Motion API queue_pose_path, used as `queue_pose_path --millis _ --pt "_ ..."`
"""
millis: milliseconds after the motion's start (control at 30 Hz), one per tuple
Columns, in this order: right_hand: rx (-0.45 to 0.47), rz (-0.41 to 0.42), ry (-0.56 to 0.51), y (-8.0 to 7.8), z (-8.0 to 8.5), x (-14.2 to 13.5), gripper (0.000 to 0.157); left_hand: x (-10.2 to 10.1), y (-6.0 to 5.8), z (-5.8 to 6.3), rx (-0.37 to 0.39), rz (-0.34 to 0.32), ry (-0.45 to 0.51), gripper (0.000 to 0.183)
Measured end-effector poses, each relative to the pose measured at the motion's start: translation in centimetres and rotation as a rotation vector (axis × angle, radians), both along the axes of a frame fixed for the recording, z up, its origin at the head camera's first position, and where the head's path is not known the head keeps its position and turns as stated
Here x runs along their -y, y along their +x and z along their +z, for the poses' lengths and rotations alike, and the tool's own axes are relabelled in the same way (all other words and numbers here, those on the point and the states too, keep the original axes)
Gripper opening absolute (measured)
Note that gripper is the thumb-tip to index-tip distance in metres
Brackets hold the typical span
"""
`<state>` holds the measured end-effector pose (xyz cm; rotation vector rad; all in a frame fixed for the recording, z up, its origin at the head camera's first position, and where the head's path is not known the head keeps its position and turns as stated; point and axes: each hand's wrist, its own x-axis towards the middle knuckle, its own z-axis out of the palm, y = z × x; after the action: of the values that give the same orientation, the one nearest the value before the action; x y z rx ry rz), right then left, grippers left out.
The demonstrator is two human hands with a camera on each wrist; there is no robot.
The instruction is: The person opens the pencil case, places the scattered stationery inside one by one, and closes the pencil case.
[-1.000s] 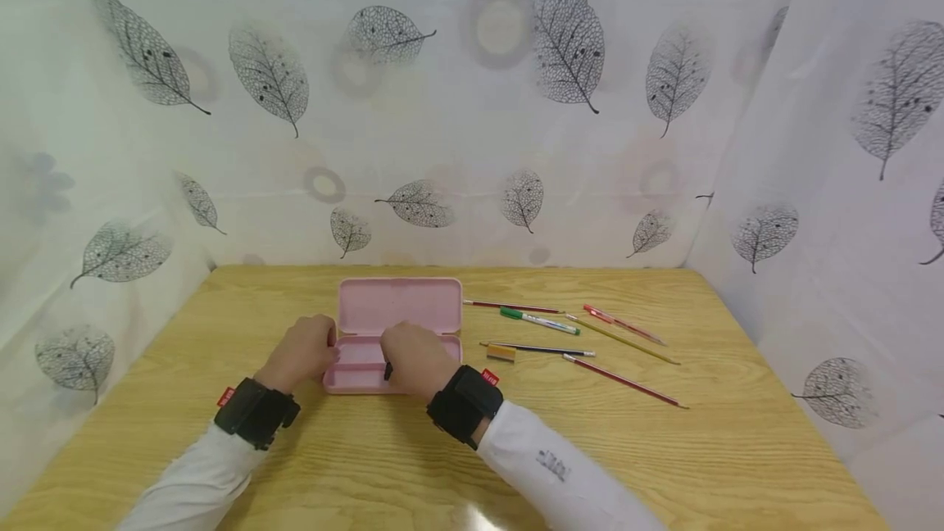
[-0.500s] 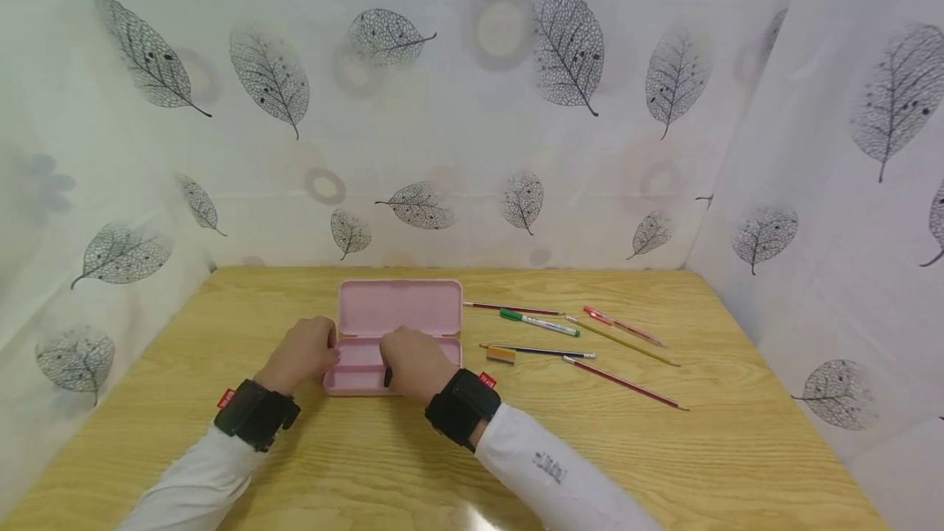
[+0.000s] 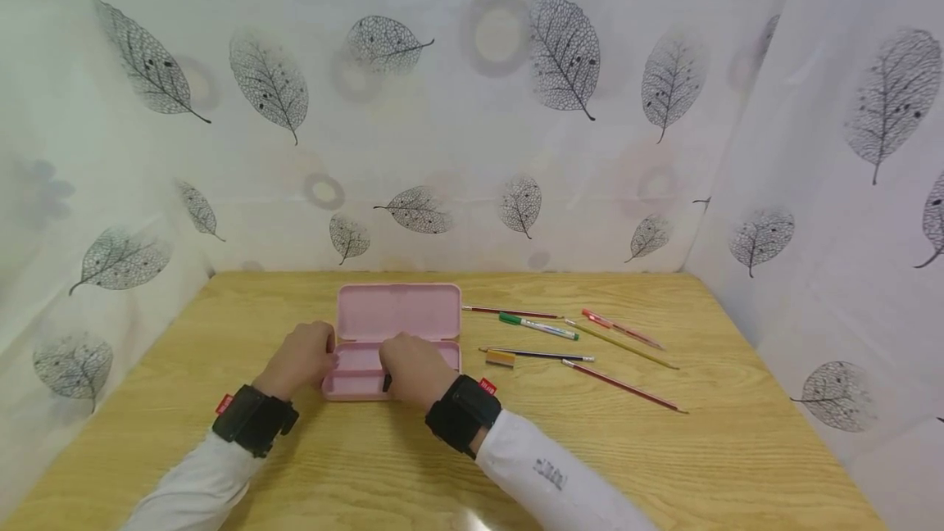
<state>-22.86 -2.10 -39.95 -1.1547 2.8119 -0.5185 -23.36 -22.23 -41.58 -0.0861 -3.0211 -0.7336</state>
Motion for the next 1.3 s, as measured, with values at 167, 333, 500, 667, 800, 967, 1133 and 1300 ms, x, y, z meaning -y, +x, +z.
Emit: queue_pose_path --millis 167,333,500,667,800,967,1133,1300 --pt "-0.034 0.005 0.005 0.2 0.0 0.0 0.011 0.0 0.0 -0.2 -0.010 -0.002 -0.002 0.011" --pt "-0.065 0.002 0.006 0.4 -0.1 -0.2 0.009 0.0 0.0 -0.2 -0.006 0.000 -0.004 0.011" --pt "-0.080 0.038 -0.027 0.5 -0.3 -0.2 0.017 0.0 0.2 0.0 0.008 0.000 -0.005 0.010" --pt "-0.100 0.048 -0.023 0.5 -0.4 0.0 0.018 -0.2 0.3 0.2 0.015 0.002 -0.003 0.009" --pt "-0.120 0.048 -0.017 0.4 -0.4 -0.1 0.013 -0.2 0.3 0.2 0.007 -0.003 0.000 0.010" --pt "-0.099 0.015 -0.038 0.6 0.3 -1.1 0.011 -0.1 0.3 0.1 -0.007 -0.007 0.006 0.011" --pt "-0.029 -0.049 -0.059 0.7 1.5 -2.6 0.013 -0.1 0.2 0.0 0.004 0.000 0.018 0.010" --pt "0.021 -0.088 -0.055 0.4 2.4 -3.9 0.016 0.0 0.1 -0.1 0.021 0.004 0.021 0.008"
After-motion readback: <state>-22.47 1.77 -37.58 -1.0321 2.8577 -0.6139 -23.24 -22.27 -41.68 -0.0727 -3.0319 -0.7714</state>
